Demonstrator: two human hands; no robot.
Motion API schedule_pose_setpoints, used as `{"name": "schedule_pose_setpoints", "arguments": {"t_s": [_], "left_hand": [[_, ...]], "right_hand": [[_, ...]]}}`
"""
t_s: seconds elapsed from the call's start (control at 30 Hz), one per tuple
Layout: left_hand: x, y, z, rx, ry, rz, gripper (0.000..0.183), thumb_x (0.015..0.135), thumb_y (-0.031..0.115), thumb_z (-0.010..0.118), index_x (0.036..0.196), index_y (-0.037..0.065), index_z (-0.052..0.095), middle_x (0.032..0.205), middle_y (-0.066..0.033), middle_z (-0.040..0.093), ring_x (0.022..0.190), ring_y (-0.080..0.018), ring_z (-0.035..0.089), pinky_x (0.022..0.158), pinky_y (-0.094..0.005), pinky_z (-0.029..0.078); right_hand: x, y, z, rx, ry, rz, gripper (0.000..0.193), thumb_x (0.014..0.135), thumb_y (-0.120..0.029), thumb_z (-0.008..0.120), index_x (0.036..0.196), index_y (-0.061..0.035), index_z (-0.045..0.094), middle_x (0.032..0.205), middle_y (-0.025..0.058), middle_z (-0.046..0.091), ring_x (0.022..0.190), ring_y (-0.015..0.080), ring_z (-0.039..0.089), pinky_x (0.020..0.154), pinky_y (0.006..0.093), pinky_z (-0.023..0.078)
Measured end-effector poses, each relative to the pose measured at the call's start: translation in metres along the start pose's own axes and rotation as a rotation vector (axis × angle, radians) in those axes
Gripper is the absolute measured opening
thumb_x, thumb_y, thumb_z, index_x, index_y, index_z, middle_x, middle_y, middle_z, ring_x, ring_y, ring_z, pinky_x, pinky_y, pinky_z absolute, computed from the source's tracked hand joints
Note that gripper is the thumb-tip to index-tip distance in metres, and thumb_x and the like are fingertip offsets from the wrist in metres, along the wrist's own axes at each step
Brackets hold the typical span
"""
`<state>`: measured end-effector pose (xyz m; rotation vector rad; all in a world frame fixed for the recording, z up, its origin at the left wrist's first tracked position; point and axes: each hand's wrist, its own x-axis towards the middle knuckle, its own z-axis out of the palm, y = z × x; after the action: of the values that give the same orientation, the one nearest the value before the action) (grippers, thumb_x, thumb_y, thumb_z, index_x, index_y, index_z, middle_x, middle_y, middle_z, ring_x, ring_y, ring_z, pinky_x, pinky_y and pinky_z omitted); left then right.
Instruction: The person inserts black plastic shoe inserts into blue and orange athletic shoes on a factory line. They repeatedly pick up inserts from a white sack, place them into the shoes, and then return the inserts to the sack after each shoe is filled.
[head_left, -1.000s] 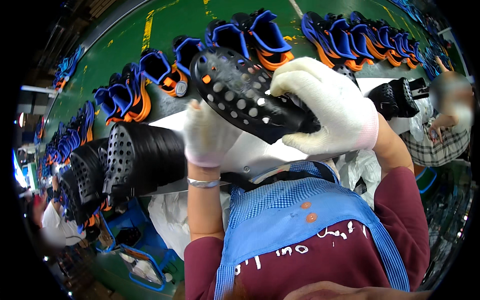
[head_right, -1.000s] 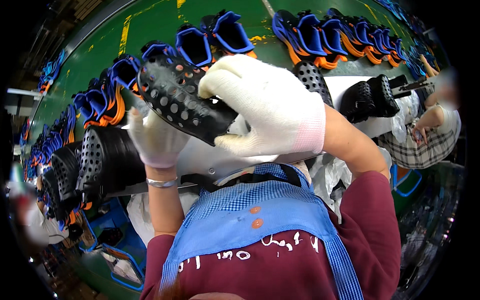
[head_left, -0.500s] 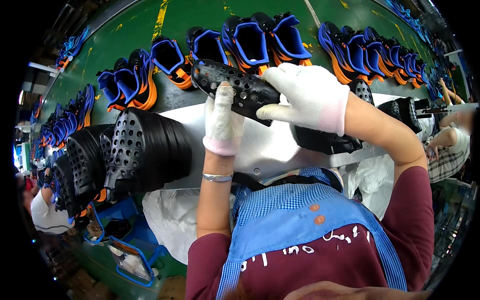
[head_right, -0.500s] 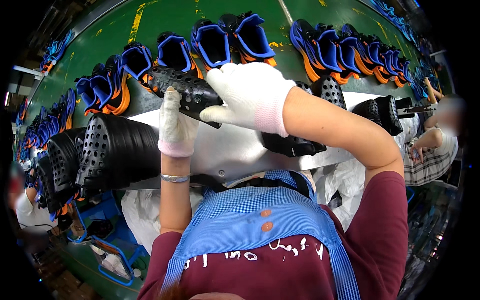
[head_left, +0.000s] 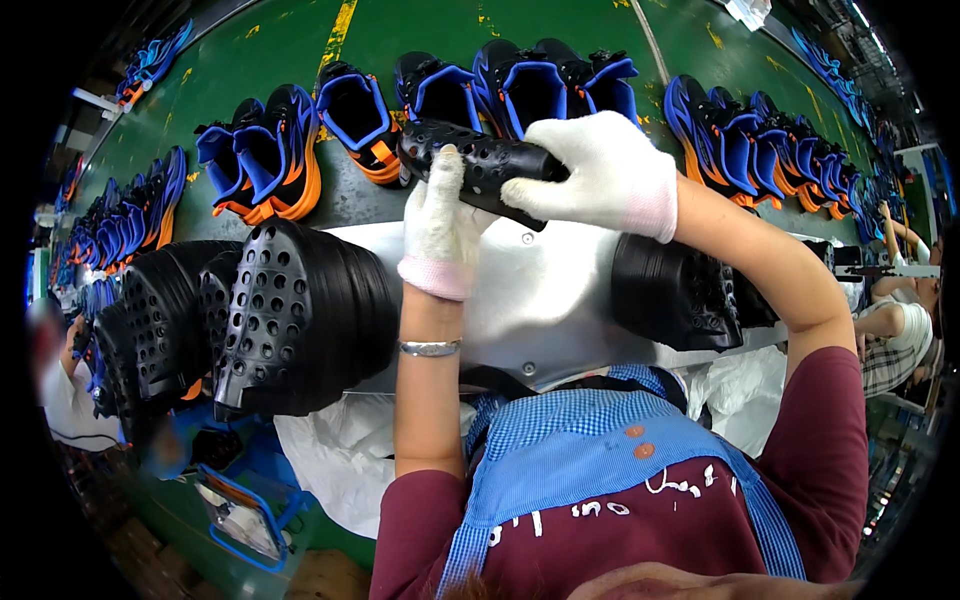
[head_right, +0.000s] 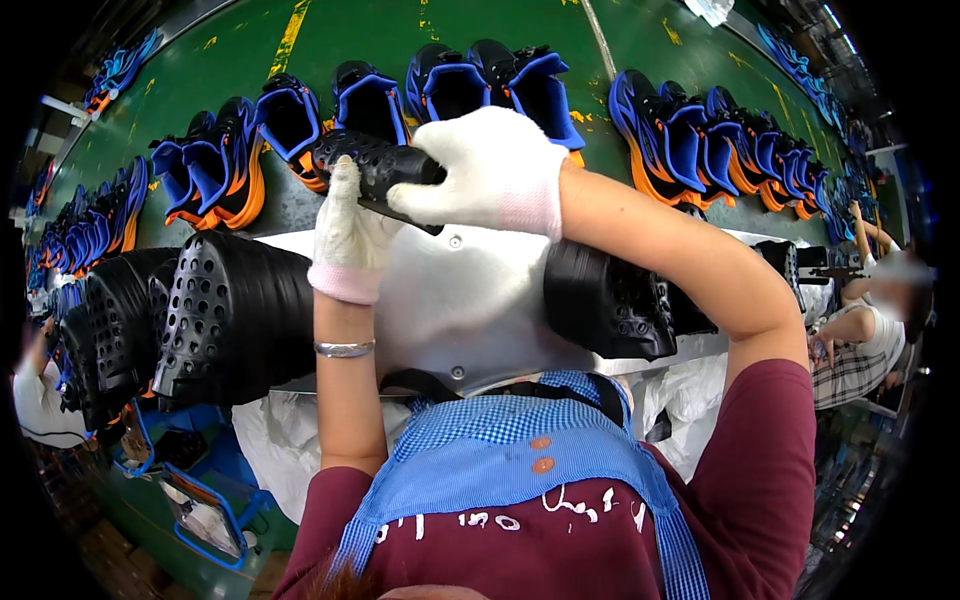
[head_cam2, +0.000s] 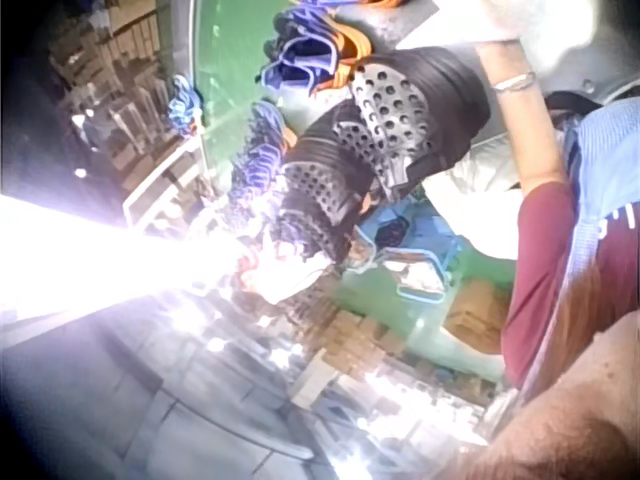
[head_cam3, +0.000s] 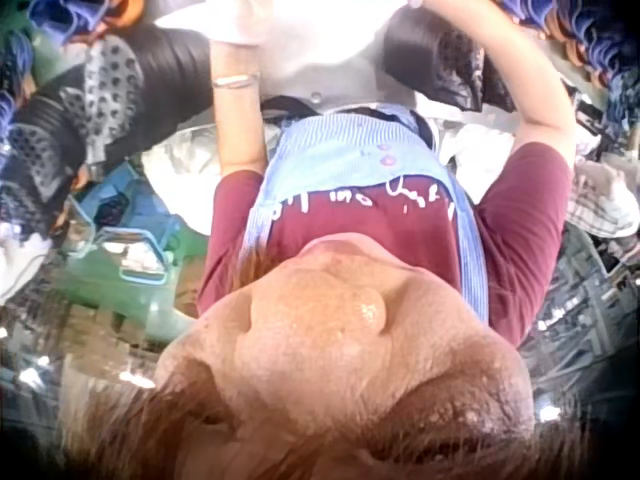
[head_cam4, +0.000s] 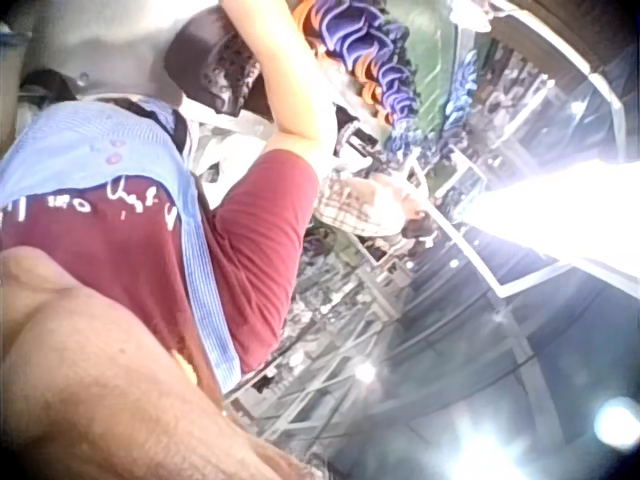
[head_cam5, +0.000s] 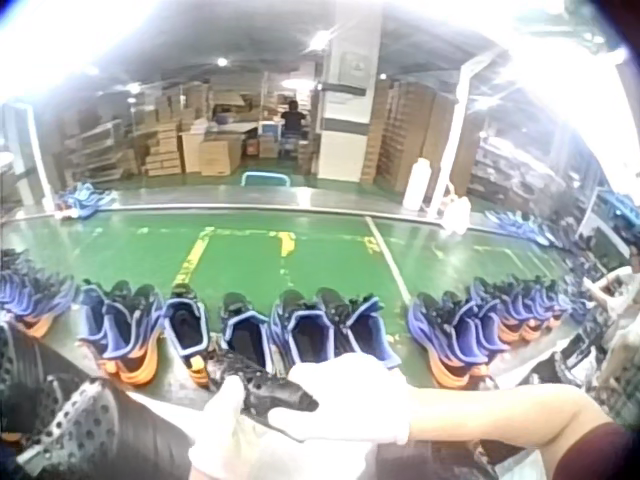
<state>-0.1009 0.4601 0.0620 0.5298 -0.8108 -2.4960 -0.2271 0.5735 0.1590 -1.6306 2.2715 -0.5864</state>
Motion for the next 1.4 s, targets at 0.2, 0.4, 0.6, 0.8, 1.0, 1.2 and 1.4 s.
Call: {"name": "schedule_pose_setpoints", "arguments": {"t_s": [0.2,0.4,0.6,0.8,1.0,1.2,1.4], "left_hand": [[0.015,-0.005,-0.038,1.186,0.111,0.524,0.046,0.085,0.028,0.071,0.116,-0.004,0.062,0.123,-0.0194,0.055,0.098,-0.0249,0.062,0.086,-0.0344,0.051],[0.05,-0.02,-0.037,1.698,0.089,0.57,0.038,0.08,0.027,0.071,0.109,0.003,0.066,0.118,-0.0135,0.059,0.102,-0.0349,0.056,0.091,-0.0416,0.048],[0.066,-0.032,-0.023,1.764,0.024,0.367,0.03,0.084,0.035,0.066,0.101,0.011,0.069,0.104,-0.0113,0.065,0.095,-0.0335,0.064,0.081,-0.043,0.053],[0.098,-0.007,-0.003,1.925,-0.203,-0.289,0.043,0.085,0.041,0.061,0.116,0.011,0.067,0.115,-0.0162,0.067,0.103,-0.0324,0.065,0.09,-0.0385,0.052],[0.111,-0.014,-0.008,1.886,-0.226,-0.338,0.041,0.084,0.042,0.06,0.111,0.013,0.07,0.106,-0.0128,0.071,0.1,-0.0306,0.067,0.088,-0.0361,0.053],[0.109,-0.021,-0.01,1.956,-0.199,-0.293,0.042,0.085,0.042,0.06,0.102,0.004,0.068,0.082,-0.0115,0.071,0.064,-0.0222,0.068,0.063,-0.0316,0.053],[0.09,-0.009,-0.004,1.961,-0.076,-0.139,0.05,0.081,0.045,0.064,0.108,0.003,0.068,0.099,-0.0222,0.069,0.094,-0.0377,0.066,0.082,-0.042,0.051]], "right_hand": [[0.035,0.025,-0.019,0.077,-0.172,0.218,0.059,0.079,-0.057,0.061,0.082,0.0008,0.072,0.065,0.0163,0.064,0.061,0.0233,0.062,0.063,0.0327,0.052],[0.098,0.048,-0.016,-0.021,-0.295,0.228,0.069,0.074,-0.063,0.062,0.079,0.0049,0.071,0.066,0.0164,0.065,0.063,0.0257,0.063,0.065,0.0358,0.052],[0.138,0.038,0.039,-0.333,-0.199,0.189,0.049,0.078,-0.045,0.058,0.085,0.0004,0.073,0.086,0.0239,0.069,0.084,0.0378,0.068,0.079,0.042,0.054],[0.158,0.037,0.083,-0.246,-0.296,0.294,0.029,0.082,-0.019,0.061,0.104,-0.0043,0.072,0.107,0.0194,0.069,0.098,0.0355,0.068,0.082,0.0412,0.055],[0.168,0.053,0.097,-0.263,-0.236,0.224,0.028,0.087,-0.014,0.055,0.109,-0.0061,0.07,0.113,0.019,0.068,0.099,0.0366,0.067,0.083,0.0411,0.055],[0.165,0.066,0.107,-0.174,-0.139,0.226,0.03,0.089,-0.023,0.055,0.104,-0.0029,0.071,0.106,0.021,0.068,0.099,0.0364,0.067,0.086,0.0406,0.053],[0.098,0.065,0.045,-0.07,-0.198,0.046,0.049,0.086,-0.041,0.058,0.112,0.0002,0.065,0.103,0.0224,0.068,0.095,0.036,0.066,0.086,0.0414,0.051]]}}
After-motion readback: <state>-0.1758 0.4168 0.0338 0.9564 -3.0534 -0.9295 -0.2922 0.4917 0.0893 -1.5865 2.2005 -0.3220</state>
